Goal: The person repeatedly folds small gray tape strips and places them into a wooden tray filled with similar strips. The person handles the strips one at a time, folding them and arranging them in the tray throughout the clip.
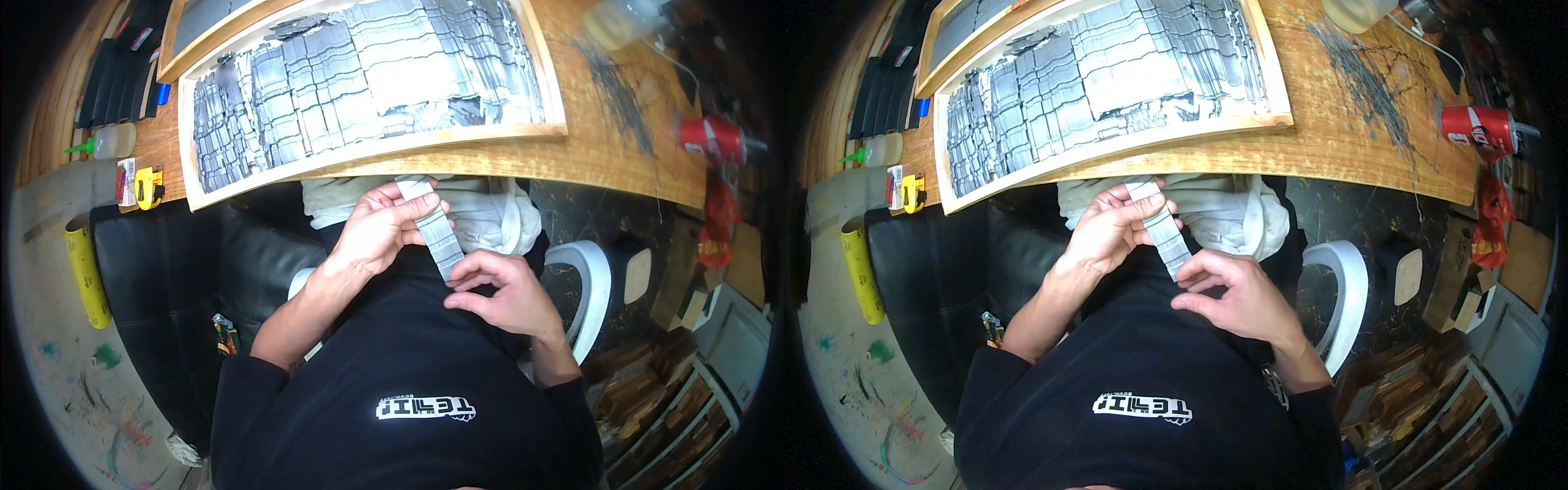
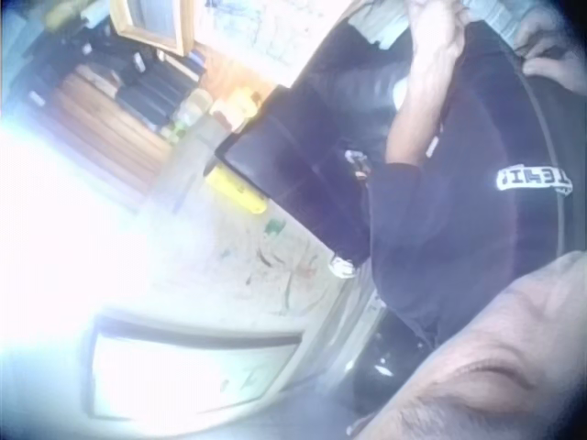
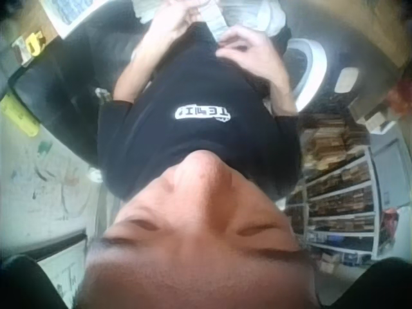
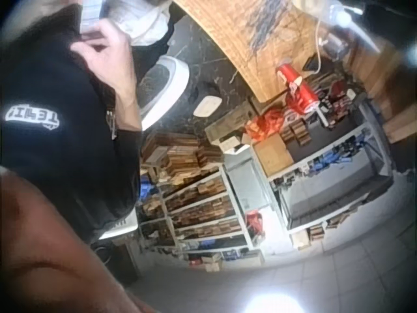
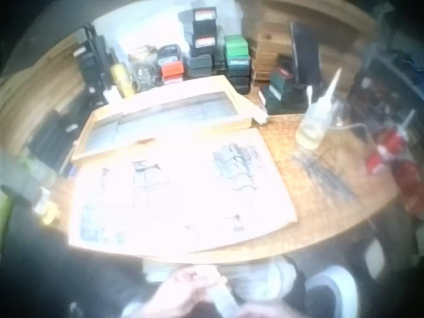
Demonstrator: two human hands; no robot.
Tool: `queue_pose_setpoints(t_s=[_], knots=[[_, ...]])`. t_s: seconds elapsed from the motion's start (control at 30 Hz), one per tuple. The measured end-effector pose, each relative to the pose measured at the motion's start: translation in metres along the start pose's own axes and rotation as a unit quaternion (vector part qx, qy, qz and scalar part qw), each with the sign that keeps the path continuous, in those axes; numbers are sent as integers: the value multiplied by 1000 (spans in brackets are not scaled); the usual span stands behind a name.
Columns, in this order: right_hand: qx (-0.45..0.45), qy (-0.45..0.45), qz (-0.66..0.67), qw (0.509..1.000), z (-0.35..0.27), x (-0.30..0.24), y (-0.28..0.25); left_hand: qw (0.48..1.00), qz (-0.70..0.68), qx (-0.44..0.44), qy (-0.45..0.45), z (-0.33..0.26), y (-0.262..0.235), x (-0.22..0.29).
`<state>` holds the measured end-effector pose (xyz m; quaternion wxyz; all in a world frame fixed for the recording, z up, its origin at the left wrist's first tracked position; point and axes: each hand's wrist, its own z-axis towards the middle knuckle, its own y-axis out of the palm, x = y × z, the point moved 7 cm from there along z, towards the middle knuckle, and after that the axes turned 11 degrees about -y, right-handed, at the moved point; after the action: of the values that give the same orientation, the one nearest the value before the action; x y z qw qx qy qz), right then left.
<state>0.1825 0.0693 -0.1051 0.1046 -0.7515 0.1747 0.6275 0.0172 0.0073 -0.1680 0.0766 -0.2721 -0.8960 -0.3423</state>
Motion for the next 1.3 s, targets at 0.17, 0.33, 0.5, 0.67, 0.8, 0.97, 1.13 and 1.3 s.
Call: queue_pose_setpoints(t_s=[0.17, 0.33, 0.5, 0.67, 0.8, 0.97, 1.13, 1.3], knots=[[55, -30, -58, 996, 7, 19, -5, 999, -6, -40, -19, 10, -5, -5], [35, 13, -41, 998, 11, 30, -3, 986, -109, -121, -42, 8, 9, -15], [145, -55, -252, 955, 6, 0, -52, 993, -115, -31, 5, 15, -6, -4], [179, 78, -515, 835, -11, 52, -89, 990, -126, 9, 60, 32, -12, 3], [61, -4, -301, 952, 3, 35, -83, 992, -83, 7, 96, 50, -14, -13], [146, -105, -182, 967, 24, 48, -39, 992, -114, 25, 56, 56, 0, -47], [234, -4, -144, 962, 36, 94, -23, 981, -136, 41, 135, 47, 4, -53], [237, -21, -83, 968, 27, 92, -12, 975, -161, -79, 131, 43, 3, -45]])
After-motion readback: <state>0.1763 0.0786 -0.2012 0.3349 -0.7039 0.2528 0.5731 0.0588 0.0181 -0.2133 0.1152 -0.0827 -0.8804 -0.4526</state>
